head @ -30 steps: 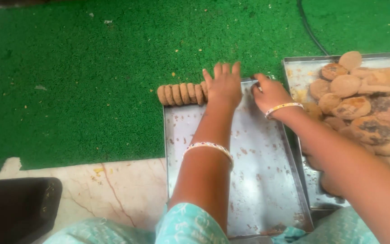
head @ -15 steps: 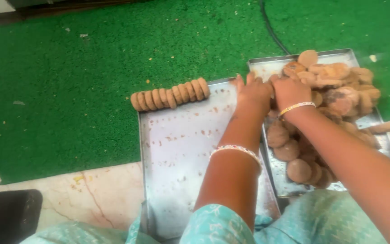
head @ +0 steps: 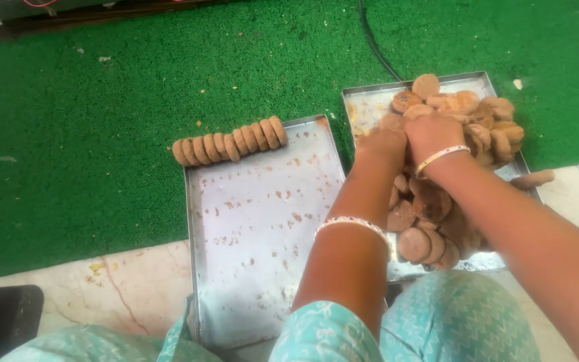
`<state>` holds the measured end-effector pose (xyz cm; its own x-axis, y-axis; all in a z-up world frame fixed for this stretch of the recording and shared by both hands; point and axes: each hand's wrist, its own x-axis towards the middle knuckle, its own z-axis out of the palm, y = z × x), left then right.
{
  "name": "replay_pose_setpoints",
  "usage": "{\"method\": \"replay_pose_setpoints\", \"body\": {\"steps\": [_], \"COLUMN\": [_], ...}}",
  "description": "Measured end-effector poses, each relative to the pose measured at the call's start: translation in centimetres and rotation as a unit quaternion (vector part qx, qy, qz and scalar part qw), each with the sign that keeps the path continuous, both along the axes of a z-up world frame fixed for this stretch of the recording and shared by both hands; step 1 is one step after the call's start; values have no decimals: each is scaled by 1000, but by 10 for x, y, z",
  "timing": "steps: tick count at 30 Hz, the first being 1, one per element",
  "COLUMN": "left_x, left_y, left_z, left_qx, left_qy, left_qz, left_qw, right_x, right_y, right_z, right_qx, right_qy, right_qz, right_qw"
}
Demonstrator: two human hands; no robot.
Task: Arranging baked biscuits or cookies into a neat row on a metal tray.
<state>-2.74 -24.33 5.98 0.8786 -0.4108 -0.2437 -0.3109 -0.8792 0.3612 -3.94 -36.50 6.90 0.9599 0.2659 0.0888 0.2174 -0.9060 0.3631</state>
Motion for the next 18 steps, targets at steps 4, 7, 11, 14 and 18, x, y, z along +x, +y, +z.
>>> {"method": "replay_pose_setpoints", "body": {"steps": [4,7,11,14,18], "left_x": [-5,0,24,25,34], "left_y": [16,29,43,63,81], "left_z": [26,26,-15,-13,-27], "left_qx": [-12,-42,-193,-298,-329], "left_qy": [23,65,41,56,17], "left_qz": [5,29,82,124,161], "left_qw": [1000,997,977,945,930], "right_x": [3,6,3,12,19], "right_y": [7,15,38,50,85], "right_z": [9,16,31,20,17], "right_qx": [59,31,154,270,409], "right_qy": [6,-13,16,-2,63], "right_qz": [4,1,-24,-5,-141], "right_qw": [998,999,988,963,899]}}
